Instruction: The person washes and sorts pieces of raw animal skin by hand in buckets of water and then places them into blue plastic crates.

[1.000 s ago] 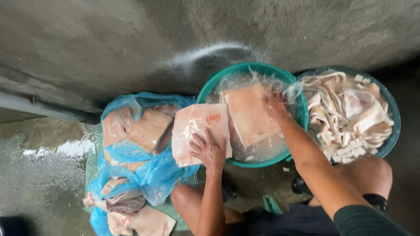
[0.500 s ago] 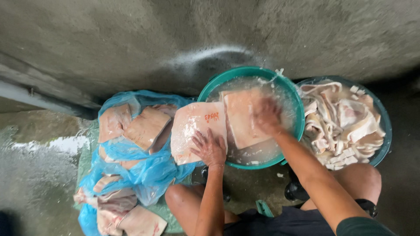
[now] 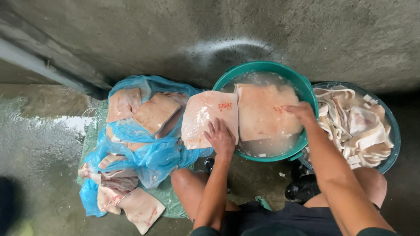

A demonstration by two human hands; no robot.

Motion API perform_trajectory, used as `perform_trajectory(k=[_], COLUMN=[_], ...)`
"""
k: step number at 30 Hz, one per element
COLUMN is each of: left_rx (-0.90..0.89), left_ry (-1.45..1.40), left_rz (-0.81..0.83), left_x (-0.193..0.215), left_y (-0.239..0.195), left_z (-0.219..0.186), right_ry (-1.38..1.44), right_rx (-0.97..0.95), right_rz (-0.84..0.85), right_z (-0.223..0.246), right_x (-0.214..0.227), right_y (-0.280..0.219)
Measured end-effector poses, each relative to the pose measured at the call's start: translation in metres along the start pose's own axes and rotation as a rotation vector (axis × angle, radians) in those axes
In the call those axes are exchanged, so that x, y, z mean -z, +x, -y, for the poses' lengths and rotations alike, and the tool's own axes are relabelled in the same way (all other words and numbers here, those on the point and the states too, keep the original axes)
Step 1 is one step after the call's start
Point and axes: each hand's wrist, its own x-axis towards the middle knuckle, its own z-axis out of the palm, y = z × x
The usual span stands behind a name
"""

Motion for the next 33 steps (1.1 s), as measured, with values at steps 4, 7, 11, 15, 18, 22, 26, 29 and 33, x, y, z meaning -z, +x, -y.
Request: perform_trajectory(k=[4,7,11,15,18,22,26,29,33], left_rx=[0.377,0.810,0.925,0.772,0.665,0.675,0.633,0.608,0.812], left_ry=[-0.172,-0.325,-0.907,-1.123,-1.129,-1.177,-1.356,-1.413,-1.681], left_rz=[-0.008,0.169,0.373,0.305,0.361,0.363,0.386,0.367,0.309], left_x=[0.035,0.057,0.036,0.037,0.056,0.090,0.094,0.080,0.066], left_y=[0.038,0.068,0.046,0.045,0.064,0.062,0.044,0.037,0.037], left_z=[0.065,0.133,0.165,0.162,0.142,0.125,0.125,0.142,0.157], right_ry=[0.190,0.285,0.527,0.735,0.643,0.640,1.024,1.051,0.548], right_rx=[0.074,0.119,0.163,0.410,0.560,0.715,0.492,0.141,0.117], right_rz=[0.025,0.040,0.002,0.085,0.032,0.114,0.314,0.363,0.572], right_z=[-0.006,0.001,0.031,0.103,0.171,0.249,0.273,0.243,0.145], right_x=[0.008,0.010,0.013,0.013,0.010,-0.002,-0.027,-0.069,-0.136], right_y=[0.004,0.004,-0.023,-0.066,-0.101,-0.154,-0.167,-0.133,-0.093])
